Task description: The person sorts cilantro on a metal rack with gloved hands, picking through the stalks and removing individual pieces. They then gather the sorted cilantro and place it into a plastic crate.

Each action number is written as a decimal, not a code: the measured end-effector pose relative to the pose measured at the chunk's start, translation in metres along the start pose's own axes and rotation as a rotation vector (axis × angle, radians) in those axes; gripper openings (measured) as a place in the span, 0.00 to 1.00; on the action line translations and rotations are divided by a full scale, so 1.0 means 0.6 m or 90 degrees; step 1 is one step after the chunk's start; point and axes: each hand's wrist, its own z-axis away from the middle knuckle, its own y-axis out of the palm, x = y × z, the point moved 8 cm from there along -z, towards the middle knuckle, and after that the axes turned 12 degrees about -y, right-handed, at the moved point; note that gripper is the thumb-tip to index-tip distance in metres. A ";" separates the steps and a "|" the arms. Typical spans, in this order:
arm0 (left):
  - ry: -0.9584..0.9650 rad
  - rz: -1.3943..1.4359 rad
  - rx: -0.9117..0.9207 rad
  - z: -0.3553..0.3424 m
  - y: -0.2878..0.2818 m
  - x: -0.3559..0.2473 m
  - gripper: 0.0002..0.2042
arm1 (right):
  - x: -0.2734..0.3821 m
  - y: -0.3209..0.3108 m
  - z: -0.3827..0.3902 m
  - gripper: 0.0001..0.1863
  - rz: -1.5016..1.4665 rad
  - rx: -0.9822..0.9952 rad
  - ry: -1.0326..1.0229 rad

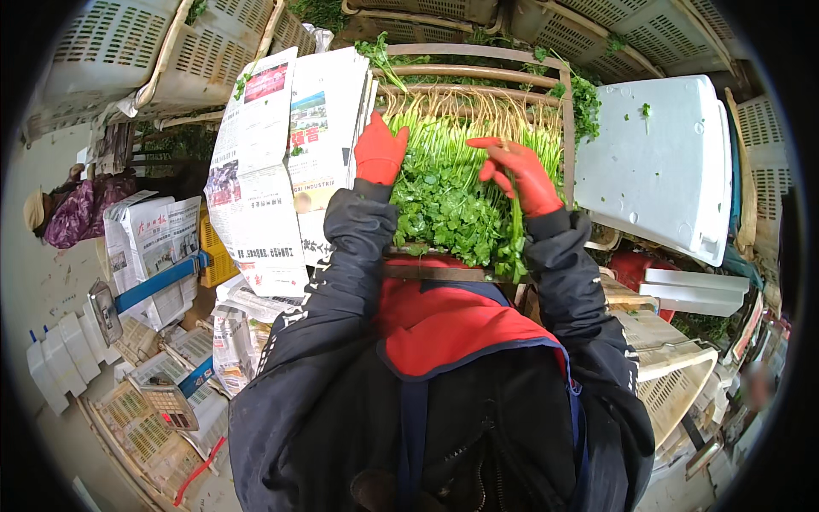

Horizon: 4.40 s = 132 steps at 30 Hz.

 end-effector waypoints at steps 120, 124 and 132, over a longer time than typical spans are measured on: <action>0.045 0.303 0.171 0.042 0.034 -0.006 0.27 | -0.093 -0.046 -0.148 0.17 0.241 -0.188 -0.004; 0.039 0.279 0.186 0.051 0.032 -0.018 0.28 | -0.094 -0.044 -0.193 0.22 0.557 -0.088 -0.068; 0.139 0.324 0.293 0.067 0.020 -0.038 0.41 | -0.104 -0.057 -0.197 0.21 0.556 0.013 -0.048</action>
